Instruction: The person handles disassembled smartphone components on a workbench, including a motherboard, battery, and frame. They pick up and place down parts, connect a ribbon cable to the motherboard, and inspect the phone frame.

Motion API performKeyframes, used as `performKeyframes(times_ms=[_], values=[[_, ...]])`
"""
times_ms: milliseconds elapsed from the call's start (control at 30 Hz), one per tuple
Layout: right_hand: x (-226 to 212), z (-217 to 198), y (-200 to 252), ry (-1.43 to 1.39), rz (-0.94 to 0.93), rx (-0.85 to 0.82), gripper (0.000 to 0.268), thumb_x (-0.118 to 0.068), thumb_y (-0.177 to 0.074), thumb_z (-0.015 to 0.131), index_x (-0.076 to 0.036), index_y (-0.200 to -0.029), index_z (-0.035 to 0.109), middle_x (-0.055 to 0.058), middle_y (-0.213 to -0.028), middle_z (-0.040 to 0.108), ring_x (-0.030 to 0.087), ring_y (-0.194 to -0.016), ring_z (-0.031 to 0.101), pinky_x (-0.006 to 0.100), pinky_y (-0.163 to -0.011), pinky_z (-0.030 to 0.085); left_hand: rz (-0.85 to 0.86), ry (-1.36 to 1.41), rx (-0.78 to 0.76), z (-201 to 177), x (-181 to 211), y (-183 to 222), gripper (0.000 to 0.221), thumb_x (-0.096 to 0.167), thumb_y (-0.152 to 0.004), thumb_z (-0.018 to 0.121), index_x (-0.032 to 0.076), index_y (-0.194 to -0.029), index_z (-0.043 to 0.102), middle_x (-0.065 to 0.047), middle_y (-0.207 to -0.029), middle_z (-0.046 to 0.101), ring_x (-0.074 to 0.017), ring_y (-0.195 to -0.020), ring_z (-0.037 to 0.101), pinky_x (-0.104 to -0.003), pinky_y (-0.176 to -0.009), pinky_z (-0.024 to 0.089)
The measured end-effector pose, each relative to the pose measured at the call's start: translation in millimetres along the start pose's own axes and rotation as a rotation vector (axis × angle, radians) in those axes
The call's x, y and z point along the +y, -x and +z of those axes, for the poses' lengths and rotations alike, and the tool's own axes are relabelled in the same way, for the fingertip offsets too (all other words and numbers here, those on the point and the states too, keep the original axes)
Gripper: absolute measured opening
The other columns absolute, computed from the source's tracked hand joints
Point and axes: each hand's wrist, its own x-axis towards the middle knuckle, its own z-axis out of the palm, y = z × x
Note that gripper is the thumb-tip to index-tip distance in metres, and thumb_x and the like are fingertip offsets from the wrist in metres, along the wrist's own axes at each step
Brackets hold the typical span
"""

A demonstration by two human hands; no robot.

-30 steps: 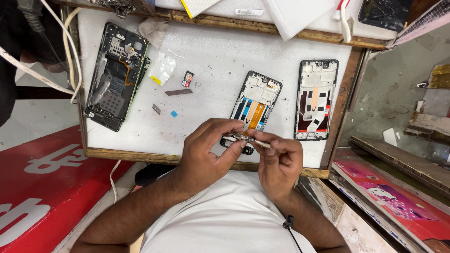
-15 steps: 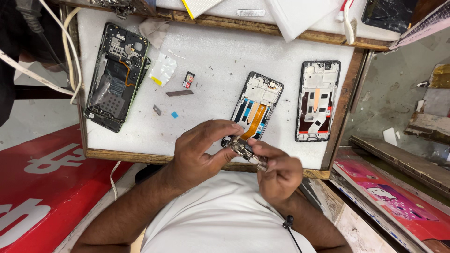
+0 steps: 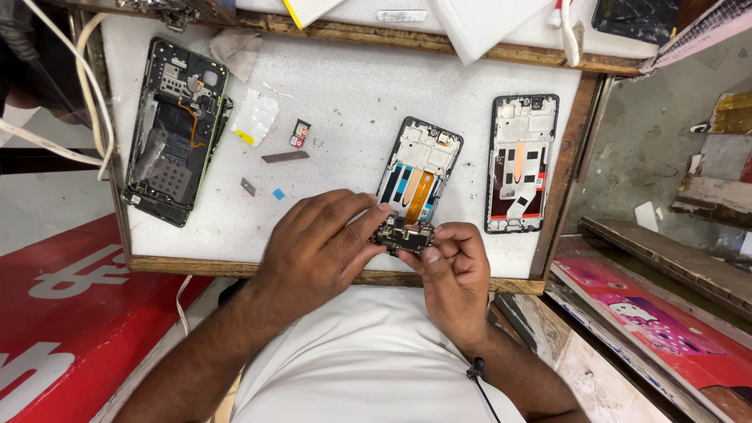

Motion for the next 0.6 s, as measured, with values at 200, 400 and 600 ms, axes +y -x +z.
performKeyframes(times_ms=[200, 400, 600], values=[[-13, -10, -10, 0.273, -0.066, -0.017, 0.028, 0.002, -0.104, 0.053, -0.003, -0.131, 0.050, 0.015, -0.130, 0.067, 0.020, -0.117, 0.069, 0.039, -0.099, 0.065, -0.040, -0.077, -0.036, -4, -12, 0, 0.068, 0.023, -0.083, 0.090, 0.002, -0.139, 0.058, -0.014, -0.125, 0.063, -0.0283, -0.115, 0.064, -0.042, -0.098, 0.055], [-62, -8, -44, 1.230, -0.286, 0.108, 0.029, -0.004, -0.101, 0.071, -0.006, -0.129, 0.065, 0.010, -0.127, 0.070, 0.016, -0.088, 0.073, 0.029, -0.072, 0.062, -0.111, -0.164, -0.005, -14, -24, -10, 0.067, 0.021, -0.083, 0.090, 0.001, -0.139, 0.059, -0.015, -0.124, 0.063, -0.0297, -0.115, 0.062, -0.043, -0.100, 0.053], [-80, 17, -73, 1.607, -0.283, -0.041, 0.043, -0.014, -0.093, 0.078, -0.013, -0.134, 0.067, 0.011, -0.122, 0.063, 0.018, -0.079, 0.068, 0.032, -0.065, 0.057, -0.101, -0.225, -0.025, -19, -22, -32, 0.062, 0.020, -0.084, 0.087, 0.003, -0.137, 0.062, -0.012, -0.125, 0.063, -0.0313, -0.118, 0.061, -0.046, -0.104, 0.051]])
